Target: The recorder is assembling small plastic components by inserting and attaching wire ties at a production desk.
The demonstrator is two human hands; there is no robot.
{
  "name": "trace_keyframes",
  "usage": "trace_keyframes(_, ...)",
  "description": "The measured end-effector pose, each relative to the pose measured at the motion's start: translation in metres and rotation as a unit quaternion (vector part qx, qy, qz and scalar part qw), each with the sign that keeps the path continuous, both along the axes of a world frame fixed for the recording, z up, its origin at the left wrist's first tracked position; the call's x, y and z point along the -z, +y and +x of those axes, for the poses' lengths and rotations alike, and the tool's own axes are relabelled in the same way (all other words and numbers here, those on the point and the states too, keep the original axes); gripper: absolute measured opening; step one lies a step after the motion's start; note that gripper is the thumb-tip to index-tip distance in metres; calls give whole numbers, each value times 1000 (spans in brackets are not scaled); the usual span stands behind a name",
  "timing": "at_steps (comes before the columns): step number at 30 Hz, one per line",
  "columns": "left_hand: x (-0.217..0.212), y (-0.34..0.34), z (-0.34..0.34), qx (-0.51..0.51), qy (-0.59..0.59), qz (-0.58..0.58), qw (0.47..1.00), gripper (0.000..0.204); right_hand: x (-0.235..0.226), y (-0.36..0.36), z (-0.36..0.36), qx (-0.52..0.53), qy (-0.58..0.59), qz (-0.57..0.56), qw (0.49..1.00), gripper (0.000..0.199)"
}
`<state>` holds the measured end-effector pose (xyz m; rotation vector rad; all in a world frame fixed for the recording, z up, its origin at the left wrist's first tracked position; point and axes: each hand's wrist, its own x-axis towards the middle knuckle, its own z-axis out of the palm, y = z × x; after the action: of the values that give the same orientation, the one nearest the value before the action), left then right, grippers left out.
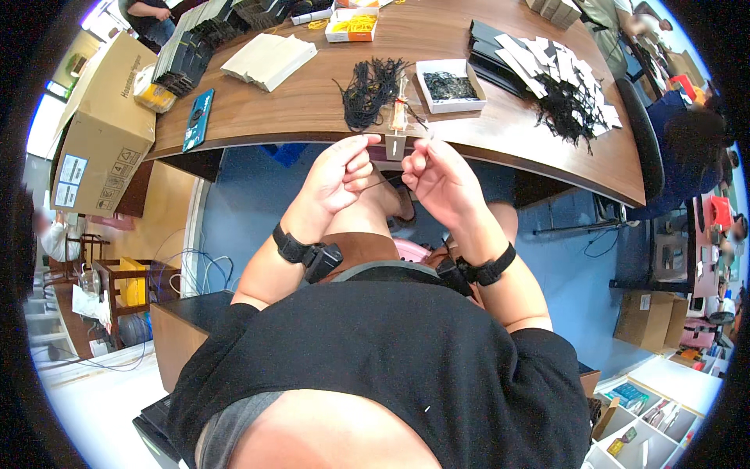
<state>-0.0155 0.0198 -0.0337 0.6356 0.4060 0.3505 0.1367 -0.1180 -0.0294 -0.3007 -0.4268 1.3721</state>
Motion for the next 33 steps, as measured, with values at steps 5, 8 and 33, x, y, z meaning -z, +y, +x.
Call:
trace_keyframes(5, -3, -20, 6, -27, 85, 159, 983, 28, -9, 7, -3, 106, -276, -213, 931, 17)
trace_keyframes(8, -3, -26, 8, -39, 87, 198, 976, 29, -11, 8, -15, 73, -305, -206, 927, 16)
trace_keyframes(33, 13, -34, 7, -160, 53, 593, 787, 12, 0, 3, -30, 277, -800, -157, 508, 15)
